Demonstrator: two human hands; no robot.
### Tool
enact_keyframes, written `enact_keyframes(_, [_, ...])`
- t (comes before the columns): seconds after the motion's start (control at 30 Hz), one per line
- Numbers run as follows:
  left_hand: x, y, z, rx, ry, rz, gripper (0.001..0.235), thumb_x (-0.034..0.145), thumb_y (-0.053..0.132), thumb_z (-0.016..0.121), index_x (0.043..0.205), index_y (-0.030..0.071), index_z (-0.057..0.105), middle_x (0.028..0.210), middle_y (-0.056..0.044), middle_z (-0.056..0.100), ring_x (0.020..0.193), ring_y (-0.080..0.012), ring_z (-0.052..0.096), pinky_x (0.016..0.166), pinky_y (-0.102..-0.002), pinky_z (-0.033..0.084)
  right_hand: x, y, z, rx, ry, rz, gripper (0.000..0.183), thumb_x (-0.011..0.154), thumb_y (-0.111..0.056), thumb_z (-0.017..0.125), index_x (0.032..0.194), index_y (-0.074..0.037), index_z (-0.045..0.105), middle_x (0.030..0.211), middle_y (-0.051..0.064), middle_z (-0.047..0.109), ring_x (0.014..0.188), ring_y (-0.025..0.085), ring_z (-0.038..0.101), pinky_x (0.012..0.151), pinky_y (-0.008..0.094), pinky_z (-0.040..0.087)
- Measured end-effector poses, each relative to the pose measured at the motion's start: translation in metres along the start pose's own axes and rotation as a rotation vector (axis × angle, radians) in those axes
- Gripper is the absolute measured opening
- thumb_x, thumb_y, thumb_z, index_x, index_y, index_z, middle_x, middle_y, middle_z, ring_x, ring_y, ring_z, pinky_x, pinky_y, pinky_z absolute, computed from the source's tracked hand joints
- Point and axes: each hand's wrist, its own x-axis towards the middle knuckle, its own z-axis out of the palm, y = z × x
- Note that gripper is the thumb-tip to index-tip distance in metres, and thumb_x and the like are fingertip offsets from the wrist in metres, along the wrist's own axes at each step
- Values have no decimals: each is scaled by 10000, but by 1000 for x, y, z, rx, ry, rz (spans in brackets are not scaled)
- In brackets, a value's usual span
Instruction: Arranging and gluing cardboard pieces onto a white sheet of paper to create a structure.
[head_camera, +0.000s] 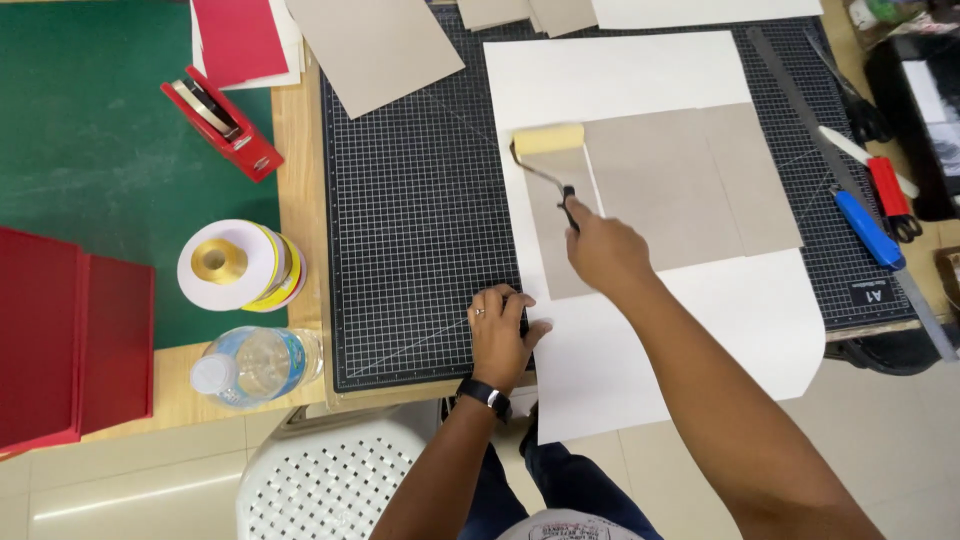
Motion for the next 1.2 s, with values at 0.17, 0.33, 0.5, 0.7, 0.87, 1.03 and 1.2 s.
enact_keyframes(0.17, [1, 2, -2, 8, -28, -24, 409, 807, 357, 859, 1080, 159, 627, 1157, -41, 471, 1187, -306, 435, 1004, -429, 331, -1, 0, -3, -30, -47, 9, 513, 1028, -325, 475, 1526, -210, 515, 1083, 302, 741, 1033, 475, 727, 846, 574, 590])
enact_keyframes(0.33, [4, 2, 0, 1, -23, -37, 409, 810, 358, 855, 1088, 161, 628, 1173, -43, 468, 1215, -313, 418, 1027, -437, 322, -2, -6, -5, 56, 17, -2, 506, 1040, -242, 477, 1533, -134, 520, 1062, 297, 744, 988, 456, 738, 808, 588, 591])
enact_keyframes(0.5, [2, 2, -4, -17, -41, -40, 403, 822, 340, 849, 1095, 153, 618, 1187, -54, 463, 1228, -322, 407, 1047, -446, 314, -103, -2, -9, 55, -167, 97, 556, 1053, -291, 421, 1603, -208, 405, 1137, 335, 726, 1073, 497, 711, 870, 583, 571])
enact_keyframes(0.7, [-2, -12, 15, 17, 92, 46, 420, 882, 538, 722, 1102, 183, 683, 1208, -95, 539, 1143, -333, 483, 970, -515, 403, -190, 60, 1, -19, -313, 272, 603, 1000, -472, 414, 1588, -502, 282, 937, 91, 778, 890, 348, 728, 772, 445, 554])
enact_keyframes(0.87, [-1, -10, 13, 25, 92, 36, 405, 842, 456, 808, 1117, 183, 691, 1211, -87, 541, 1152, -323, 483, 993, -516, 403, -206, 92, -26, -61, -258, 373, 597, 953, -495, 485, 1532, -578, 364, 1094, 49, 790, 1008, 386, 735, 841, 472, 593])
enact_keyframes(1.03, [0, -12, 15, 56, 116, 90, 434, 916, 564, 663, 1131, 187, 676, 1188, -90, 541, 1127, -326, 495, 942, -510, 413, -146, 114, -3, -55, -210, 289, 580, 977, -460, 467, 1551, -488, 388, 1020, 155, 767, 959, 417, 717, 799, 501, 569])
enact_keyframes(1.2, [2, -8, 11, 102, 104, 83, 493, 921, 607, 611, 1168, 184, 675, 1201, -98, 540, 1118, -324, 491, 939, -501, 405, -51, 63, -51, 73, -178, 229, 565, 1003, -362, 416, 1566, -399, 424, 1061, 118, 742, 765, 340, 672, 694, 436, 538])
